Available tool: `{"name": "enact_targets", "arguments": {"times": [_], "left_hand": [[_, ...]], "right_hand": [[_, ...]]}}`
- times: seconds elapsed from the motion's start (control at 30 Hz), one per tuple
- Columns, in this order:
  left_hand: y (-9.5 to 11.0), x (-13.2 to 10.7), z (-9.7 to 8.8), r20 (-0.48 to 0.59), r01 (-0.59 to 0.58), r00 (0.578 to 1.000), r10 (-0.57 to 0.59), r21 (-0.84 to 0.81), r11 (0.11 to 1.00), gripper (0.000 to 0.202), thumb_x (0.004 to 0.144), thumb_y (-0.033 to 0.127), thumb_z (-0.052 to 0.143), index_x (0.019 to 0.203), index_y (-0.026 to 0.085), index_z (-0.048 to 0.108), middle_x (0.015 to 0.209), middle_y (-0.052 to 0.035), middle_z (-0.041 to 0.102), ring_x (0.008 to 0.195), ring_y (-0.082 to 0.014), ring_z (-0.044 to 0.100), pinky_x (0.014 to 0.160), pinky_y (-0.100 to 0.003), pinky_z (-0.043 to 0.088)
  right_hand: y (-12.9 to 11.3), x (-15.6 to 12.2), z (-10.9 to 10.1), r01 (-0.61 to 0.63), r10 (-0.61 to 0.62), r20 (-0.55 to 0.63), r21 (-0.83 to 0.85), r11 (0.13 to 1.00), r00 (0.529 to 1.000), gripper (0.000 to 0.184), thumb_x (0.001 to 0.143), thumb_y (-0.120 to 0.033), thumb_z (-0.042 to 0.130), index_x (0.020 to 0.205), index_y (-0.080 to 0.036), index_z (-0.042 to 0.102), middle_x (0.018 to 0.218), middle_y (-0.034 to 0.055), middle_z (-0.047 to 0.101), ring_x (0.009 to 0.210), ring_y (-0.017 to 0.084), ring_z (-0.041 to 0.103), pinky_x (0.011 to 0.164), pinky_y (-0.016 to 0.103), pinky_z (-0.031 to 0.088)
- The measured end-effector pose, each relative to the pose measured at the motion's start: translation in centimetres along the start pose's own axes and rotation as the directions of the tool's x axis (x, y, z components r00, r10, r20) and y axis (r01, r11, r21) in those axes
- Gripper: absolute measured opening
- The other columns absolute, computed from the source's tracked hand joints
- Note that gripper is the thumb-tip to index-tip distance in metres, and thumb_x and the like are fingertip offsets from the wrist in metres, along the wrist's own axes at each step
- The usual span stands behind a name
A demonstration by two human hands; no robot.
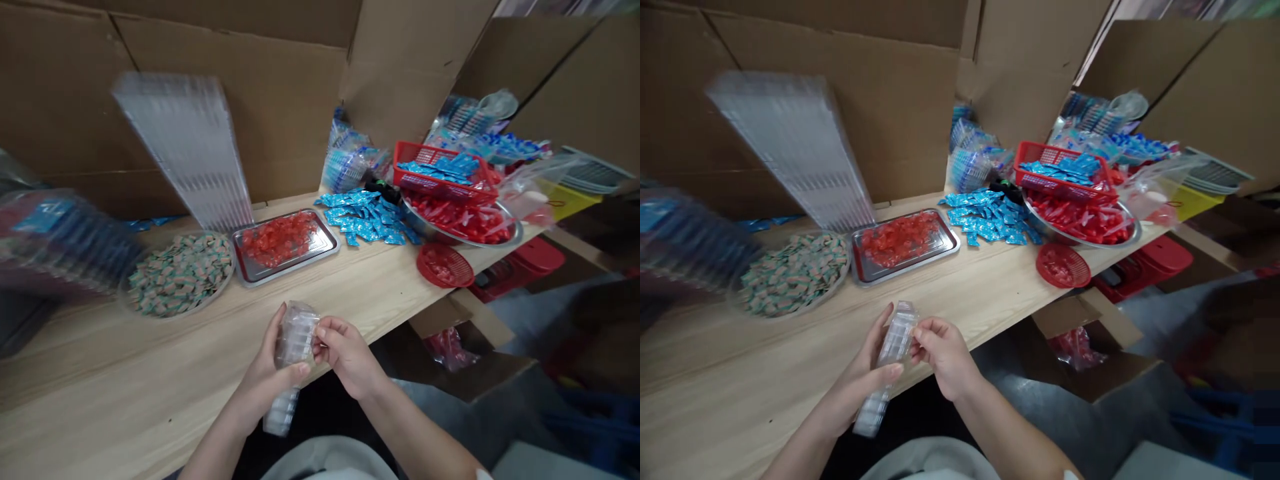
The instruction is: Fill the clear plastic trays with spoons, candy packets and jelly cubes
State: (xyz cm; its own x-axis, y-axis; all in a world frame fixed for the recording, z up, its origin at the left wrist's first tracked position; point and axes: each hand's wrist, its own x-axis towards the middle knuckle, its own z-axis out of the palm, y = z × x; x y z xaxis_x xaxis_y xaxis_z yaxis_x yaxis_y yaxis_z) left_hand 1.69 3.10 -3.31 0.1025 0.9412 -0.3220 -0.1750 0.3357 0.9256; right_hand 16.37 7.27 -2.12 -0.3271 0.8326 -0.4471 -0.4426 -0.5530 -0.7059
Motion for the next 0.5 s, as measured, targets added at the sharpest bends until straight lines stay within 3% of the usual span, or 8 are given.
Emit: {"name": "enact_targets", "arguments": {"times": [0.1, 0.23, 0.37, 0.5], "left_hand": [[0.2, 0.8, 1.2, 0.02, 0.018, 1.0, -0.018, -0.012, 1.0, 0.096, 0.068, 0.04, 0.068, 0.145, 0.026, 0.012, 0.137, -0.0118, 0.042, 0.12, -0.0286, 0.047, 0.103, -0.045, 0.033], [0.0, 1.8, 2.1, -0.004, -0.047, 0.999, 0.047, 0.084, 0.995, 0.09, 0.069, 0.034, 0.068, 0.144, 0.026, 0.019, 0.143, -0.0103, 0.036, 0.128, -0.0297, 0.038, 0.106, -0.044, 0.029], [0.2, 2.4, 2.1, 0.028, -0.051, 0.998, 0.047, 0.146, 0.988, 0.09, 0.066, 0.028, 0.07, 0.143, 0.025, 0.024, 0.144, -0.0105, 0.035, 0.13, -0.0314, 0.035, 0.106, -0.046, 0.029], [0.7, 2.4, 1.8, 0.041, -0.016, 0.999, 0.01, 0.138, 0.99, 0.09, 0.067, 0.025, 0.069, 0.144, 0.024, 0.021, 0.145, -0.0104, 0.032, 0.131, -0.0302, 0.034, 0.107, -0.045, 0.027]], "right_hand": [[-0.5, 0.0, -1.0, 0.046, -0.045, -0.06, 0.019, 0.999, 0.997, 0.024, 0.061, -0.031, 0.078, 0.062, -0.014, 0.061, 0.056, -0.0024, 0.057, 0.052, 0.007, 0.052, 0.047, 0.017, 0.043], [-1.8, 0.1, -2.4, 0.068, -0.069, -0.01, -0.028, 0.997, 0.998, 0.02, 0.065, -0.03, 0.076, 0.066, -0.014, 0.064, 0.059, -0.001, 0.06, 0.056, 0.009, 0.055, 0.054, 0.02, 0.047], [-3.1, 0.3, -3.2, 0.095, -0.089, 0.048, -0.122, 0.988, 0.995, 0.02, 0.069, -0.032, 0.073, 0.073, -0.014, 0.068, 0.065, 0.0017, 0.064, 0.062, 0.011, 0.058, 0.058, 0.024, 0.049], [-3.4, 0.7, -3.1, 0.09, -0.086, 0.047, -0.11, 0.99, 0.995, 0.02, 0.068, -0.033, 0.073, 0.071, -0.014, 0.069, 0.064, 0.0017, 0.063, 0.061, 0.011, 0.057, 0.055, 0.023, 0.048]]}}
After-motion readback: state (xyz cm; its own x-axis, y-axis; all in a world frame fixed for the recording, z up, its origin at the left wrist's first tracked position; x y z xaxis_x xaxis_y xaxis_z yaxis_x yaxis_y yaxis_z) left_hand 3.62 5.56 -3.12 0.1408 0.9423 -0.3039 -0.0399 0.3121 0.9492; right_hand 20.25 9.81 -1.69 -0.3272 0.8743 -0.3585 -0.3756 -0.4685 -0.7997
